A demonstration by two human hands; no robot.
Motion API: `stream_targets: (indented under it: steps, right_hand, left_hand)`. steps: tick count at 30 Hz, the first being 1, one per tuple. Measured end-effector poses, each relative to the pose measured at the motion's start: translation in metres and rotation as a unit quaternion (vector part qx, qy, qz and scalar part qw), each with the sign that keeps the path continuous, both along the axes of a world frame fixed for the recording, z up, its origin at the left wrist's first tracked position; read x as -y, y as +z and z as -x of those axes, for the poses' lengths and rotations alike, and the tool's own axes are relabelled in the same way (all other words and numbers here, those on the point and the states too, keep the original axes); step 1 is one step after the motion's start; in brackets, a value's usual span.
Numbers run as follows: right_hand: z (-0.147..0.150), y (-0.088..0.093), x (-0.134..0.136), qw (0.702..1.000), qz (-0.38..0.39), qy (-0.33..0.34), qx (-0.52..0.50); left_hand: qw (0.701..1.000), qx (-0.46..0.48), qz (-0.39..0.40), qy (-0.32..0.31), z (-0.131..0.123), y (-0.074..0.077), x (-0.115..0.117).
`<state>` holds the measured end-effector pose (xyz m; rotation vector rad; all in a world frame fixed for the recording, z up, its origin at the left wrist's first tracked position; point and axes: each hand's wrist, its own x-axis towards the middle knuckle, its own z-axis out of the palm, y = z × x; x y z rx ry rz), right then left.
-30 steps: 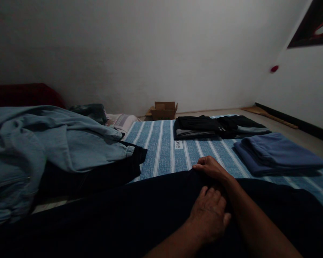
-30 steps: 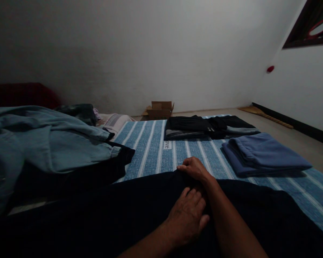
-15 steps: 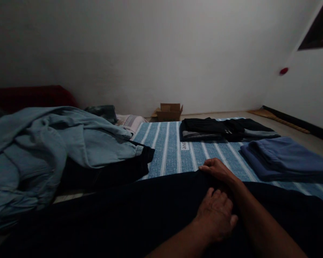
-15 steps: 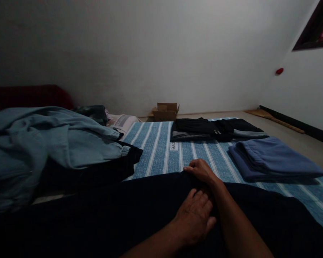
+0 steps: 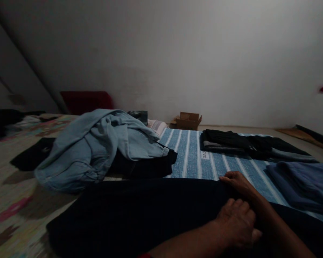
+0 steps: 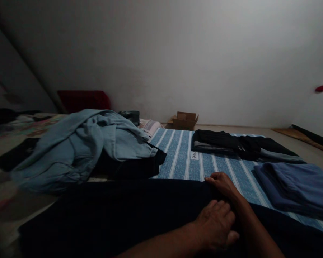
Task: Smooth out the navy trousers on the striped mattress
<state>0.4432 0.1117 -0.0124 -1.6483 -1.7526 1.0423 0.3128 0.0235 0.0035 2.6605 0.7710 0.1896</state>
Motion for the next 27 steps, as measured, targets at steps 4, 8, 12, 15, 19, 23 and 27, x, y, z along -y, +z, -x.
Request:
stream_targets:
  steps: [4,8,12,15,19,23,27]
  right_hand:
    - [-0.001,-0.002,-0.004,1.0,0.0,0.01,0.015]
    - [-0.002,0.002,-0.003,0.999,0.005,0.018,0.051]
    - [-0.002,0.011,0.0,0.992,-0.027,0.001,0.126]
    - [0.01,0.021,0.006,0.964,-0.122,-0.05,0.229]
    - [0.049,0.036,0.027,0.957,-0.162,-0.023,0.24]
    - [0.097,0.04,0.053,0.968,-0.148,0.06,0.192]
    - [0.127,0.025,0.069,0.954,-0.218,0.082,0.191]
  left_hand:
    - [0.999,0.003,-0.021,0.048,0.024,0.006,-0.003]
    - [0.995,0.005,-0.017,0.095,0.046,0.0,0.001]
    - [0.995,0.009,-0.022,0.096,0.064,0.007,0.011]
    - [0.992,0.017,-0.047,0.112,0.089,0.021,0.015]
    - [0.979,0.021,-0.084,0.183,0.149,0.043,0.02]
    - [0.946,0.008,-0.104,0.307,0.225,0.059,0.025]
    - [0.9,-0.036,-0.116,0.419,0.295,0.069,0.03]
